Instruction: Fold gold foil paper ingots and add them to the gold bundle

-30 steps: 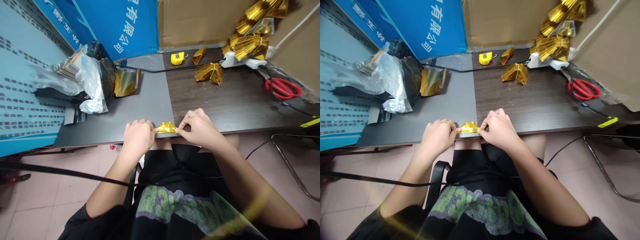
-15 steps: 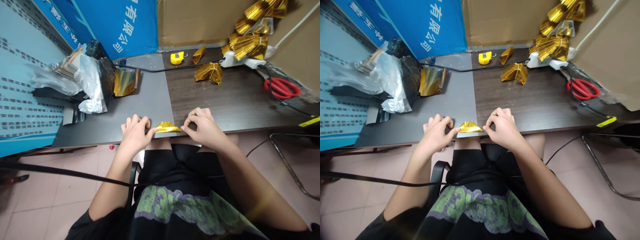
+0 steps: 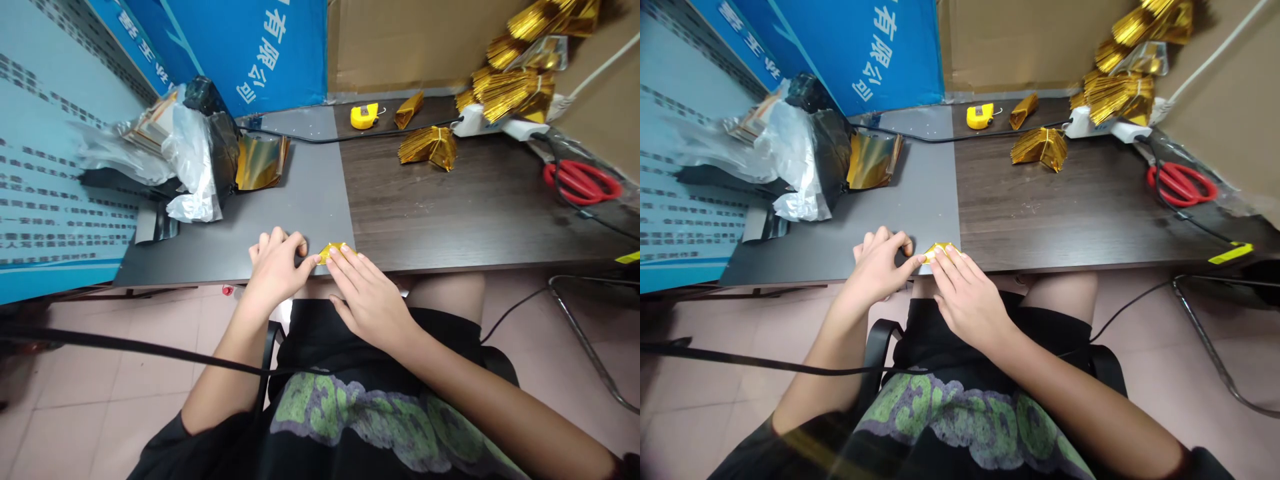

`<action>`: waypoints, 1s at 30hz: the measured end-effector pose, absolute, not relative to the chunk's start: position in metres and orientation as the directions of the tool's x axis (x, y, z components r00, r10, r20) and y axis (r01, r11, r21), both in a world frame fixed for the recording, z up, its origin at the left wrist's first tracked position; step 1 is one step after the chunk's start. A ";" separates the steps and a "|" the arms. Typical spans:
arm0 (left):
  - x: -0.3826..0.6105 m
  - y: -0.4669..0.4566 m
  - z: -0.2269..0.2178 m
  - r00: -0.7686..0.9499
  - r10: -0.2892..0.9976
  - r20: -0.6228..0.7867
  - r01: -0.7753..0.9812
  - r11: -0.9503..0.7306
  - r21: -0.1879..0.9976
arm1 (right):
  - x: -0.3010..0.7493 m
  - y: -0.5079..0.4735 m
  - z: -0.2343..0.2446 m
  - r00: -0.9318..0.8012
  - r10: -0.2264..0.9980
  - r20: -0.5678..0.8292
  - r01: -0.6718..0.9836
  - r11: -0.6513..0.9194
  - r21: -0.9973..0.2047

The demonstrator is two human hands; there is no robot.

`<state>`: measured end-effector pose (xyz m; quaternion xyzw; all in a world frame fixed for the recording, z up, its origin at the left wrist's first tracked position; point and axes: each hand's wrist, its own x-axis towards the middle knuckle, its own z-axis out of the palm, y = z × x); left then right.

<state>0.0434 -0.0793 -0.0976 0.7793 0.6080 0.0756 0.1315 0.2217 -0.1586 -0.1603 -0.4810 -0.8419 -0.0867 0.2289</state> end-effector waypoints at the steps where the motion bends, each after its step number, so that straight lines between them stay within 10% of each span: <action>1: 0.043 -0.080 -0.098 0.250 0.967 -0.043 0.926 -0.225 0.304 | 0.224 -0.157 -0.161 -0.434 0.770 0.469 0.848 0.524 -0.076; 13: 0.028 -0.079 -0.106 0.211 0.973 0.097 0.900 -0.232 0.369 | 0.233 -0.151 -0.160 -0.447 0.747 0.493 0.836 0.545 -0.068; 17: 0.025 -0.088 -0.116 0.424 0.837 0.346 0.715 -0.544 0.439 | 0.235 -0.150 -0.161 -0.460 0.741 0.489 0.825 0.560 -0.074; 22: 0.022 -0.102 -0.138 0.613 0.598 0.516 0.679 -0.733 0.045 | 0.237 -0.149 -0.163 -0.474 0.727 0.497 0.821 0.569 -0.049; 30: 0.025 -0.113 -0.165 0.529 0.562 0.635 0.754 -0.655 -0.048 | 0.243 -0.149 -0.164 -0.446 0.747 0.493 0.853 0.521 -0.018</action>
